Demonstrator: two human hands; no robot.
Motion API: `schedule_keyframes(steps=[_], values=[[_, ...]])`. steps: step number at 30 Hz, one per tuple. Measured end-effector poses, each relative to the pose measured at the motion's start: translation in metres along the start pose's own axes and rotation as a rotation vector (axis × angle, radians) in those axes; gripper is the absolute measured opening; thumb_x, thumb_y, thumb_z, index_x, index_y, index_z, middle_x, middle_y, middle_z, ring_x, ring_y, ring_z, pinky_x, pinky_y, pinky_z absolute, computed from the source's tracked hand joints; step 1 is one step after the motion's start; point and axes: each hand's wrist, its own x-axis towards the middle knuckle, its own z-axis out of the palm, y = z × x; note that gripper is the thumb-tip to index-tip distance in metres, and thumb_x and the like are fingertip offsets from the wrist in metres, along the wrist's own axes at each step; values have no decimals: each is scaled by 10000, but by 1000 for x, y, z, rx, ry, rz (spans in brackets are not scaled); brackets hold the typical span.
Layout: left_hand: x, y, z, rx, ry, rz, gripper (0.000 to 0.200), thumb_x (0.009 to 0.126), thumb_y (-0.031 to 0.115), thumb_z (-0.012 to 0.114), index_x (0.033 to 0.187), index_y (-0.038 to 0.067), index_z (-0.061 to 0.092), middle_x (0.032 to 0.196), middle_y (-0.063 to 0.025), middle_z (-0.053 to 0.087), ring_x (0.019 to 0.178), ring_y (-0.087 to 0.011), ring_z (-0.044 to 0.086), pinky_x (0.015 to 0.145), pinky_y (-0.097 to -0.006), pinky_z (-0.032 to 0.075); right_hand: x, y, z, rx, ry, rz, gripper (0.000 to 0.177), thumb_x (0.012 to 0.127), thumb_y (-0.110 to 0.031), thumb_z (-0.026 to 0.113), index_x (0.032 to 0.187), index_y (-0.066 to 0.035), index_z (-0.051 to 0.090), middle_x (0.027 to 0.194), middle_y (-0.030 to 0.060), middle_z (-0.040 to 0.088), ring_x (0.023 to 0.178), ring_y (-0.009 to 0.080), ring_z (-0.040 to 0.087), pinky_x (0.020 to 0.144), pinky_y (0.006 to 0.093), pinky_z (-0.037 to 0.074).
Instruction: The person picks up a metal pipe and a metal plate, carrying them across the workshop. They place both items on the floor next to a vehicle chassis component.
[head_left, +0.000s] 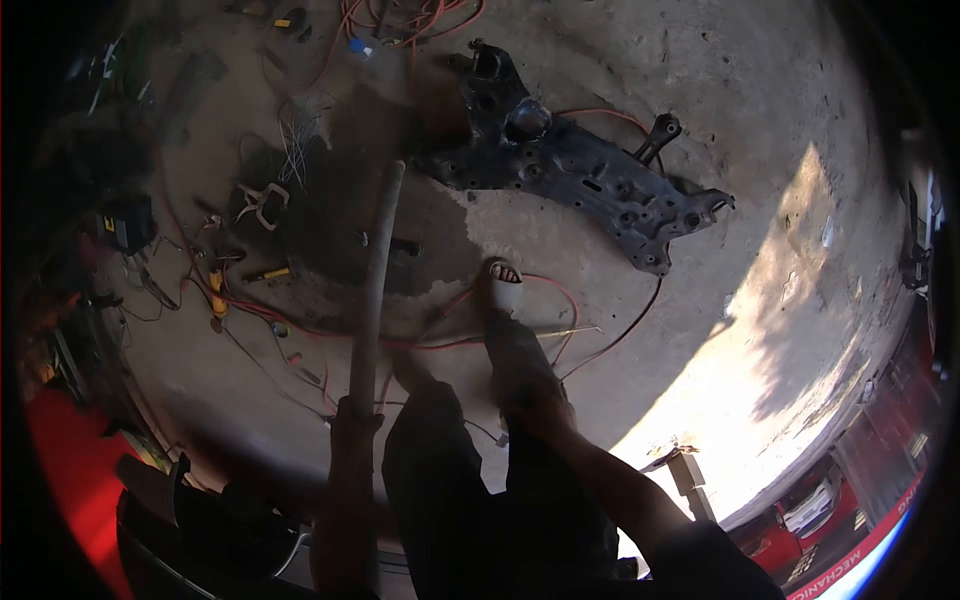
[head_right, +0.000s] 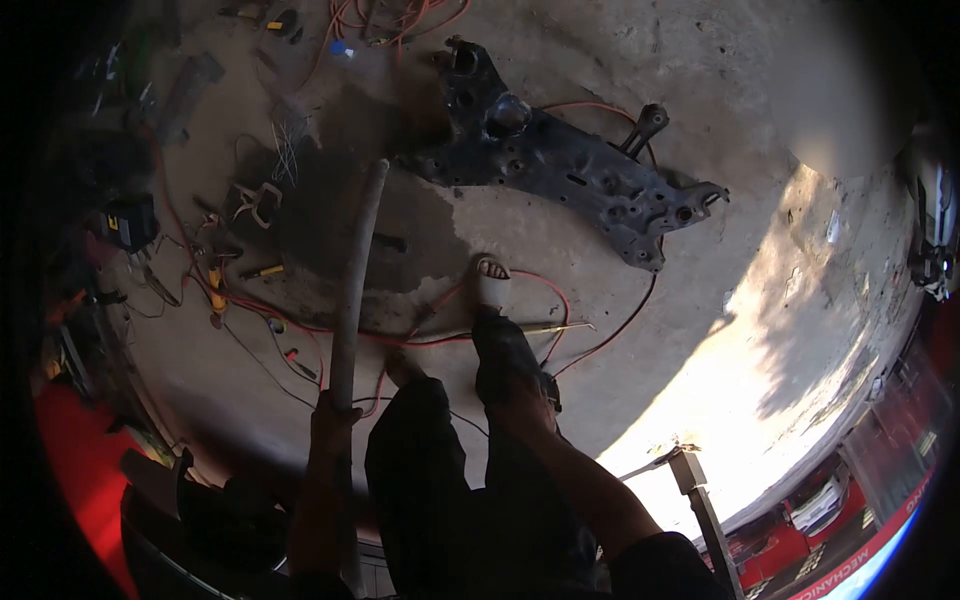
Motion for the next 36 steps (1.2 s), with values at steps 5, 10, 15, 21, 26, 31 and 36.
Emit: schedule_keyframes(steps=[5,10,15,21,26,31,36], values=[[24,31,-43,48,18,27,519,719,187,798,1149,8,570,979,-198,702,951,-342,698,793,-433,540,-2,-11,1,38,127,-7,684,744,-334,774,1339,-101,531,1379,195,511,1270,408,495,1032,496,438],[65,28,-66,98,76,68,532,712,187,795,1170,19,583,982,-173,708,960,-333,697,826,-435,530,-3,-24,3,177,129,64,762,766,-311,756,1428,-86,452,1415,205,481,1294,383,491,1040,474,436],[140,32,-85,71,33,207,564,716,194,777,1214,26,569,1016,-182,704,984,-332,695,840,-458,528,-8,-75,15,319,253,170,735,785,-347,739,1408,-59,477,1426,228,474,1304,379,484,1044,460,436],[272,30,-90,327,77,387,624,729,258,780,1232,-18,535,1111,-285,655,1074,-429,637,893,-495,501,-8,-126,105,100,213,240,620,828,-333,693,1353,-49,526,1428,243,463,1288,411,480,1055,481,422],[380,27,-79,499,64,446,694,749,279,775,1297,-43,498,1205,-311,613,1128,-453,599,922,-500,485,-13,-179,131,202,224,367,628,823,-351,702,1354,-70,521,1384,229,480,1316,426,430,1083,516,377],[491,-46,-54,530,54,440,613,729,235,758,1230,-39,536,1183,-279,606,1126,-443,592,972,-493,480,-38,-170,142,681,305,391,617,859,-282,712,1384,-42,493,1351,227,522,1201,372,569,1015,456,453],[485,-15,-62,532,13,442,643,703,210,787,1239,-38,533,1209,-275,605,1147,-443,587,985,-483,476,-24,-134,174,818,324,558,557,887,-250,718,1335,13,519,1250,177,600,1090,227,621,922,341,507]])
